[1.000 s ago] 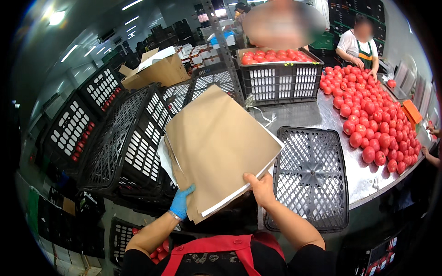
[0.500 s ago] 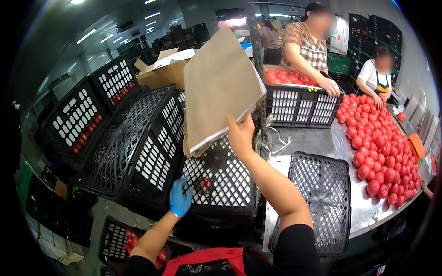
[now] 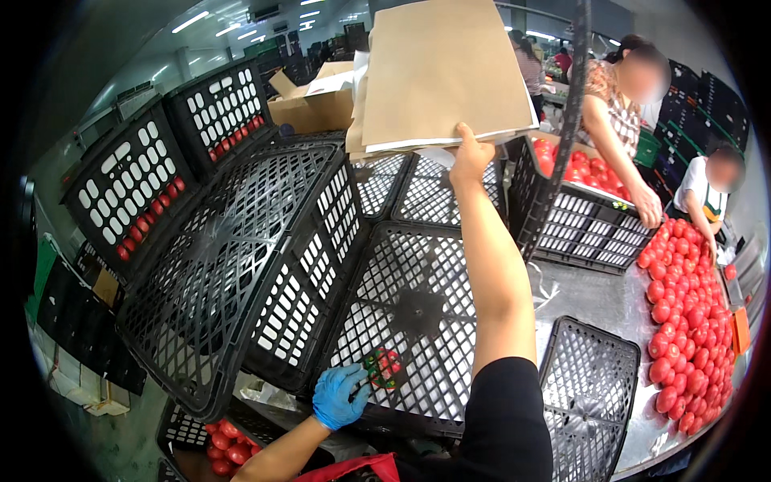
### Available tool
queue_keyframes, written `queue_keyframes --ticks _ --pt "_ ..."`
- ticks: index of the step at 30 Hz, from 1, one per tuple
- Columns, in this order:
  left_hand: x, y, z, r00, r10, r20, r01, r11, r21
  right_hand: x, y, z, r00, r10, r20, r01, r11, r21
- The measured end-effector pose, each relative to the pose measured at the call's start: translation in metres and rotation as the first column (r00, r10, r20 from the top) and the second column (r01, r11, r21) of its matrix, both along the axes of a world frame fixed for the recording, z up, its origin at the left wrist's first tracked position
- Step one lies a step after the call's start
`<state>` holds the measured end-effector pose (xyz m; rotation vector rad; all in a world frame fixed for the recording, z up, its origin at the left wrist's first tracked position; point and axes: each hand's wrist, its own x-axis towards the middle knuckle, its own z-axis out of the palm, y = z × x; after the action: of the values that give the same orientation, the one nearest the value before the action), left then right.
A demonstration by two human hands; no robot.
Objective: The person sorts red tomatoes on a metal table, picking them up and placing them into black plastic crates. They also handle brown paper sheets, folding and arranging them within the crates alongside the tomatoes.
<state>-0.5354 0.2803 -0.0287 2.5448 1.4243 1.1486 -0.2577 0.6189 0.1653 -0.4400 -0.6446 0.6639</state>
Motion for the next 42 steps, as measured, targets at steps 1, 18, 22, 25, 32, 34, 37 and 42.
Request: queue_keyframes --ticks 1,18,22,25,32,34,37,42 --pt "0.0 0.001 -0.002 1.0 -0.009 0.008 0.009 1.0 0.006 0.002 0.007 -0.012 0.998 0.022 -0.051 -0.022 1.0 -0.004" --pt "0.007 0.005 -0.003 0.998 -0.012 -0.061 0.013 1.0 0.015 0.005 -0.072 -0.152 0.652 0.697 0.3 -0.224 0.554 -0.802" --pt "0.006 0.002 -0.006 0.998 -0.01 -0.06 0.013 0.999 0.039 0.037 -0.208 -0.142 0.466 0.661 0.588 -0.032 0.677 -0.736" --pt "0.011 0.001 -0.009 0.999 -0.018 -0.034 0.018 1.0 0.022 0.132 -0.31 -0.159 0.424 0.315 0.849 0.394 0.78 -0.486" --pt "0.014 -0.001 -0.014 0.999 -0.035 -0.024 0.034 0.999 -0.005 0.302 -0.634 -0.2 0.359 0.494 0.792 0.914 -0.36 -0.189" --pt "0.013 0.001 -0.017 0.997 -0.056 -0.05 0.057 0.998 0.009 0.292 -0.686 -0.191 0.656 0.549 0.519 0.755 -0.482 -0.445" --pt "0.012 0.002 -0.016 0.997 -0.057 -0.048 0.056 0.998 -0.025 0.28 -0.716 -0.198 0.697 0.305 0.649 0.714 -0.376 -0.59" --pt "0.005 0.001 -0.019 0.998 -0.061 -0.034 0.06 0.998 -0.011 0.257 -0.71 -0.181 0.661 0.457 0.595 0.75 -0.431 -0.501"
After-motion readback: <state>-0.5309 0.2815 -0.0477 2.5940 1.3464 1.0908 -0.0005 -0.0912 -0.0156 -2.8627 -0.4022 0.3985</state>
